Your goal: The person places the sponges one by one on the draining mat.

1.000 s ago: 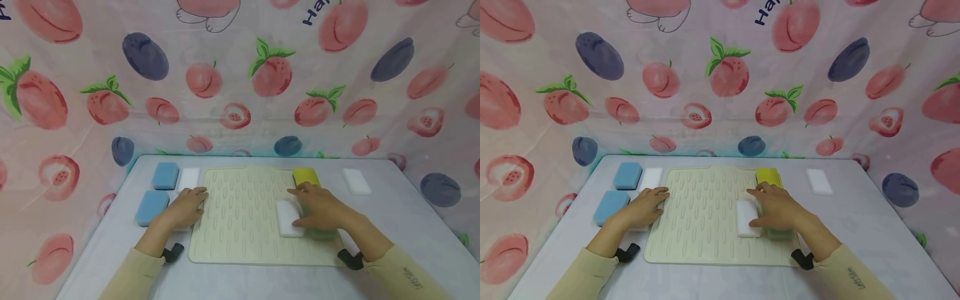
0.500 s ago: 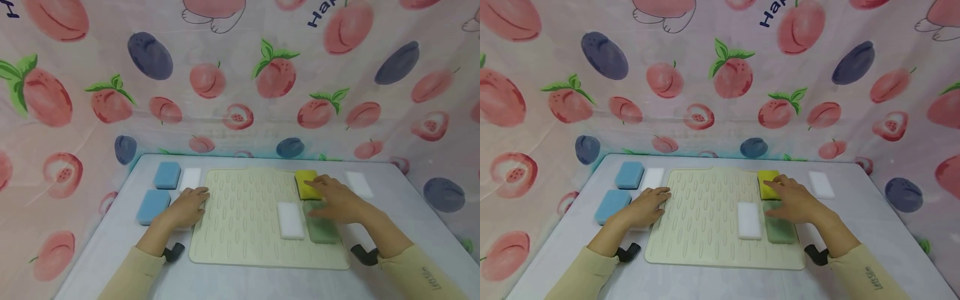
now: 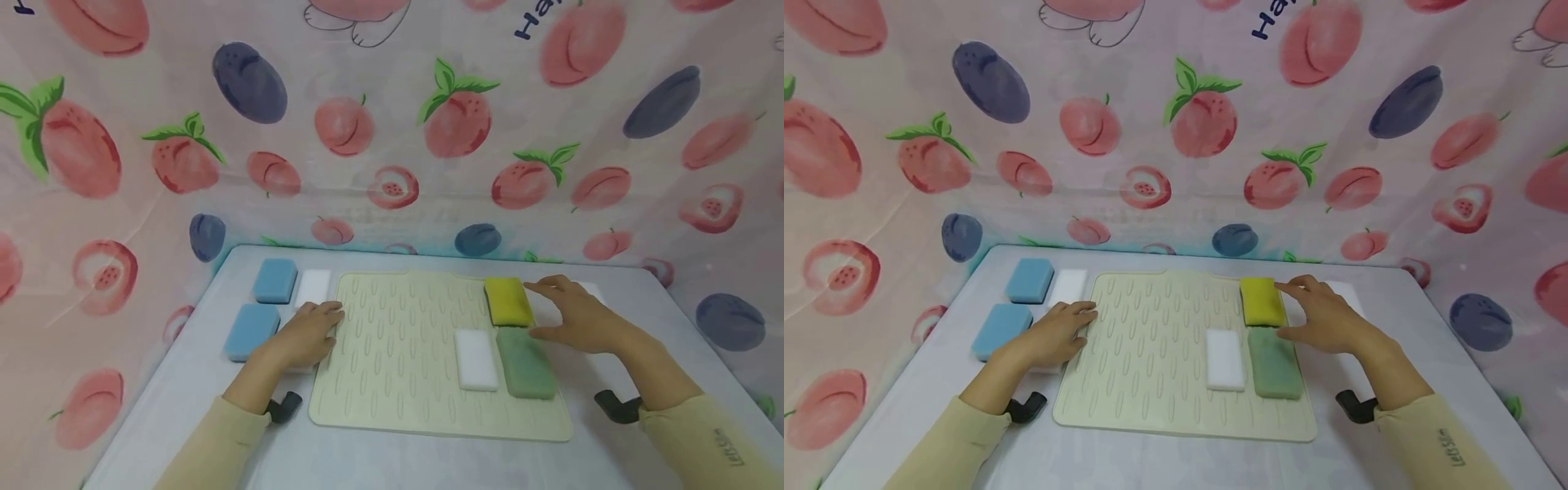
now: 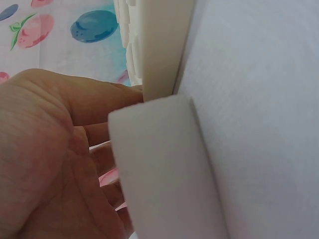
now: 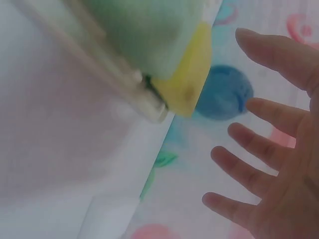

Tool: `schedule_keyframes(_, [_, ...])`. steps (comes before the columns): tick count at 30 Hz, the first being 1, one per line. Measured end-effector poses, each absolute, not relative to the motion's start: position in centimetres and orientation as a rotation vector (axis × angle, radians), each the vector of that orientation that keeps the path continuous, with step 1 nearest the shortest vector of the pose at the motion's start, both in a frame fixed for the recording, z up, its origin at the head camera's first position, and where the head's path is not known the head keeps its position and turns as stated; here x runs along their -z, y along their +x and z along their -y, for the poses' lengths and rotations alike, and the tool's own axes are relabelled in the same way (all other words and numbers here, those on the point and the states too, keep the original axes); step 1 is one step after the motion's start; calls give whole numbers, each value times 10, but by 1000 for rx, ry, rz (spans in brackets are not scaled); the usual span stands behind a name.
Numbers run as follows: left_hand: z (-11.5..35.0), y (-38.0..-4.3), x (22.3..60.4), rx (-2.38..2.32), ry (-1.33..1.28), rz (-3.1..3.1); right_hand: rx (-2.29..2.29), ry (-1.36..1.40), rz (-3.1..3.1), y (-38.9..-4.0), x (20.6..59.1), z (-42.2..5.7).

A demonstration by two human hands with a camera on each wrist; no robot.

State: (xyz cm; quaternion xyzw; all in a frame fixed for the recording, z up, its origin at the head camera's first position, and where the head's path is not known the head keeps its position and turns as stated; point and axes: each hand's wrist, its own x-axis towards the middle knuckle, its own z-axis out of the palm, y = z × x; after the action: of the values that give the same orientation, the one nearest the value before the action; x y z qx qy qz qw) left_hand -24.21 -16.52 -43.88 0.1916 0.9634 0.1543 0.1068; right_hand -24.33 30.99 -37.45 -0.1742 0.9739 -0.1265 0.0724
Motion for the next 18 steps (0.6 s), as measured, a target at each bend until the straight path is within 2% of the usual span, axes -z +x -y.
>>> schedule_keyframes(18, [166, -244, 438, -449, 549, -2844, 390, -531, -2933, -269, 382, -357])
